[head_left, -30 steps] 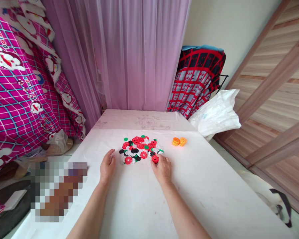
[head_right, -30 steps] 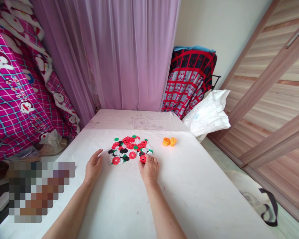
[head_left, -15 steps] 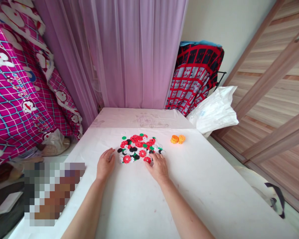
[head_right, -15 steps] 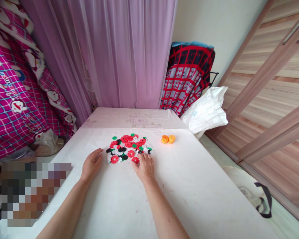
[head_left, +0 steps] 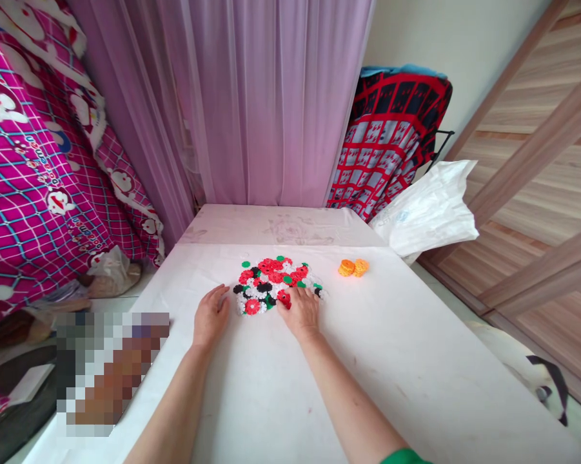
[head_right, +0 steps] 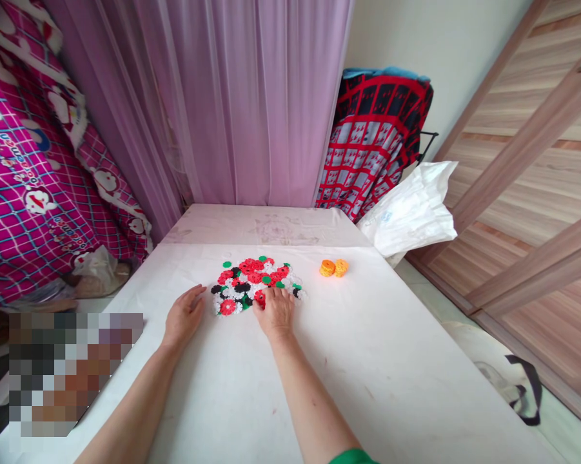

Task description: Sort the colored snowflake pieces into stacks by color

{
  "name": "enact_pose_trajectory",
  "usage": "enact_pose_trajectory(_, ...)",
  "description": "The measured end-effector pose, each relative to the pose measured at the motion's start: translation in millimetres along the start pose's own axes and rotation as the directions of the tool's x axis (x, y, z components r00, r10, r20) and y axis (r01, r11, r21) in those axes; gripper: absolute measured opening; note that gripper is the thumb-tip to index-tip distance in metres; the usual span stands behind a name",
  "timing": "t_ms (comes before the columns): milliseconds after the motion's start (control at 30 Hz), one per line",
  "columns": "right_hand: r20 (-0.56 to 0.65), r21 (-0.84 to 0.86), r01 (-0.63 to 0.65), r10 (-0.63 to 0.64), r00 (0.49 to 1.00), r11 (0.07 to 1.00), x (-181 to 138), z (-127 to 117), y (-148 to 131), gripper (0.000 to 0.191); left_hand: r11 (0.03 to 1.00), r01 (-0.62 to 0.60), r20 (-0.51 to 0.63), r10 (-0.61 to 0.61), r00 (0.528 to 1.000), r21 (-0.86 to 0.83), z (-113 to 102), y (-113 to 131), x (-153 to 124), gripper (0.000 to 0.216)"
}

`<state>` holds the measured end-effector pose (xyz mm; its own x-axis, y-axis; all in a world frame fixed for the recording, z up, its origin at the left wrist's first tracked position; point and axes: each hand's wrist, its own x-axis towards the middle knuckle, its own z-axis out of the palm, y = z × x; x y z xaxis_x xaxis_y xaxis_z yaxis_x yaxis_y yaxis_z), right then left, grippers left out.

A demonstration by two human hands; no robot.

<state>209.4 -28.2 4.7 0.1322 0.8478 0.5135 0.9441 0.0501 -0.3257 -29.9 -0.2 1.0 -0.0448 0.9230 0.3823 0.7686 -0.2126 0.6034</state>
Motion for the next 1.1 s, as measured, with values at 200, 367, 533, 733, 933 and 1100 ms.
enact_pose_trajectory(200,-0.183,0.327,0.019,0.043,0.982,0.945,-14,-5,24,0.014,1.000,-0.008,0.008,0.008,1.000,-0.007,0,-1,0,0.034)
enact_pose_trajectory(367,-0.131,0.307,0.016,0.025,0.991,0.952,-31,-12,37,0.027,1.000,-0.016,0.006,0.016,1.000,-0.001,2,-4,0,0.034)
enact_pose_trajectory(533,-0.035,0.192,0.060,-0.054,0.998,0.980,-31,-14,28,0.039,1.000,-0.011,0.021,0.012,1.000,-0.005,1,-4,0,0.035)
enact_pose_trajectory(733,0.008,0.121,0.051,-0.053,0.999,0.991,-29,-18,25,0.034,1.000,-0.010,0.032,0.009,0.999,0.001,-1,0,-1,0.033)
enact_pose_trajectory(933,0.027,0.093,0.031,-0.034,0.999,0.995,-29,-20,24,0.030,1.000,0.005,0.036,-0.004,0.999,-0.005,-2,1,-1,0.033)
enact_pose_trajectory(1100,0.035,0.093,0.034,-0.037,0.999,0.995,-28,-19,26,0.031,1.000,0.008,0.037,-0.008,0.999,-0.005,-1,1,-2,0.033)
